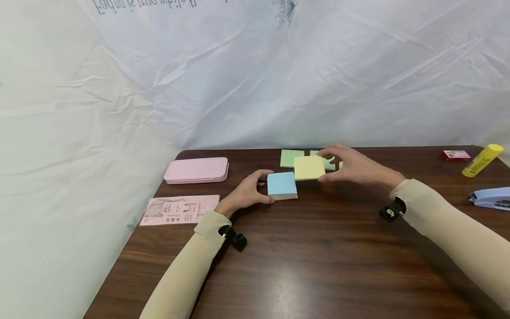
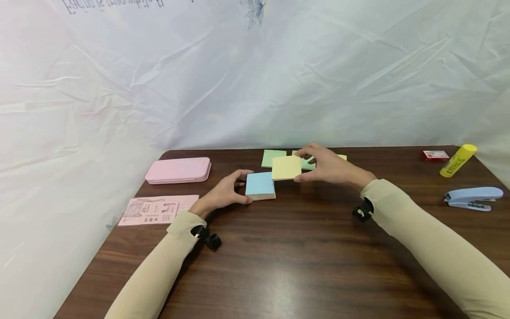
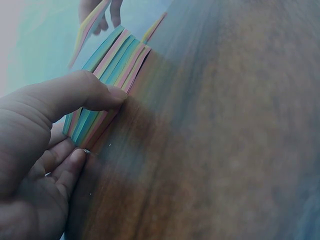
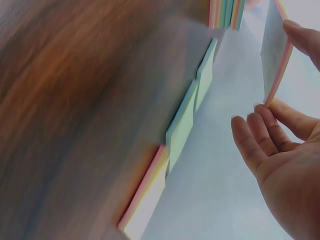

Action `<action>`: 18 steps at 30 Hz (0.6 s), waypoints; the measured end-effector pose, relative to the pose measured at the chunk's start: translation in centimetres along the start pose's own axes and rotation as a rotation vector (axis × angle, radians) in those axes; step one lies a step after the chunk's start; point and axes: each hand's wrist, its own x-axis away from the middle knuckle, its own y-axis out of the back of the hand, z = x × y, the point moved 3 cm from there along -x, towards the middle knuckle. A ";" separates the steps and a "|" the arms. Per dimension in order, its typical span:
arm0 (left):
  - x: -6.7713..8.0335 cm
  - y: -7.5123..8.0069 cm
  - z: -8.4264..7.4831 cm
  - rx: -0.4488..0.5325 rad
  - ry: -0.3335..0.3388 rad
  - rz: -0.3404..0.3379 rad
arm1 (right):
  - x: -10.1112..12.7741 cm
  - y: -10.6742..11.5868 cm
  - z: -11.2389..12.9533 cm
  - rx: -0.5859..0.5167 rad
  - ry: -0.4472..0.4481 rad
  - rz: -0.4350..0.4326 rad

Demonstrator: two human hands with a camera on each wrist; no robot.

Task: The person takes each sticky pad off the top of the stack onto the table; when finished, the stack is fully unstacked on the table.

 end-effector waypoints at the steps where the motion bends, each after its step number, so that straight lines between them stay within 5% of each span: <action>1: 0.0 0.0 0.0 0.001 0.001 0.002 | 0.2 0.3 -0.2 0.000 -0.015 -0.004; 18: 0.0 0.1 -0.1 0.000 -0.008 0.002 | 3.9 5.7 -4.7 0.102 -0.165 -0.041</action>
